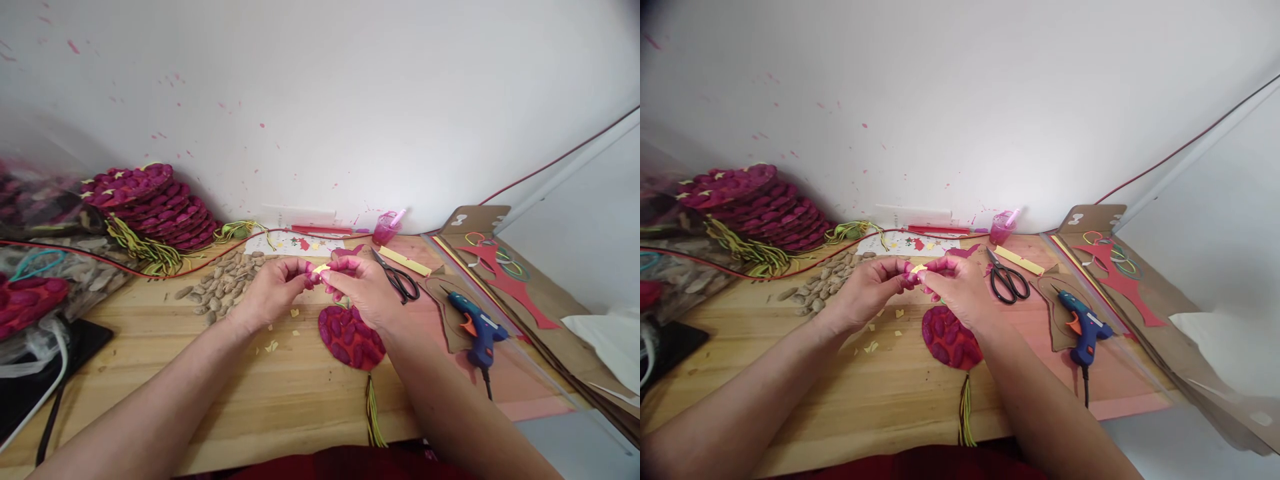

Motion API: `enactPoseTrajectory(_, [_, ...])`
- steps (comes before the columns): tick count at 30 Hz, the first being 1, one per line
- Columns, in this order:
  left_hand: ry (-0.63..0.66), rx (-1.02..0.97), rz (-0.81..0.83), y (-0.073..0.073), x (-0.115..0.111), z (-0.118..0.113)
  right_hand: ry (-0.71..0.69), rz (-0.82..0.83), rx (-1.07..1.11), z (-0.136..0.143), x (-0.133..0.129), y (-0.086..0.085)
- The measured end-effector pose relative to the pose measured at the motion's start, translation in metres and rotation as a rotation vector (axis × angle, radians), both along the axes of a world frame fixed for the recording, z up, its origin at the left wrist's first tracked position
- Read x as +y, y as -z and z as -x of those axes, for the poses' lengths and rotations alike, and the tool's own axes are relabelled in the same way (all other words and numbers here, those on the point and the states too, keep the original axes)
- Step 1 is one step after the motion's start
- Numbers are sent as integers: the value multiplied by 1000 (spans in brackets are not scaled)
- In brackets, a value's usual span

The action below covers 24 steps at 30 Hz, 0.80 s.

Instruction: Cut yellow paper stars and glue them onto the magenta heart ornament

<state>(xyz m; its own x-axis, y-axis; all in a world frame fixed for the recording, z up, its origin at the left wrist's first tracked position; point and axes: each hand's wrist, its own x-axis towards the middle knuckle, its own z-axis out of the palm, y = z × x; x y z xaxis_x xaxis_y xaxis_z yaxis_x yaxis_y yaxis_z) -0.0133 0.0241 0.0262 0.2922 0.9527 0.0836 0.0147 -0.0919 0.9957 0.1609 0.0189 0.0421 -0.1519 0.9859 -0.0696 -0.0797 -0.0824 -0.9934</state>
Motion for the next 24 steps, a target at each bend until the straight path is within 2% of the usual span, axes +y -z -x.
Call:
enactPoseTrajectory(4, [12, -10, 29, -2, 1, 0, 27, 14, 9, 2, 0, -1])
enactPoseTrajectory(7, [15, -46, 91, -4, 0, -1, 52, -27, -66, 3, 0, 0])
enactPoseTrajectory(14, [-21, -108, 167, -4, -2, -4, 223, -393, -420, 8, -9, 0])
enactPoseTrajectory(17, [-35, -143, 191, -2, -2, -5, 256, -487, -497, 9, -12, -1])
enactPoseTrajectory(20, [-39, -180, 210, -1, -3, -6, 255, -501, -490, 9, -12, -1])
enactPoseTrajectory(24, [-60, -193, 228, -2, -4, -7, 218, -408, -423, 7, -6, 2])
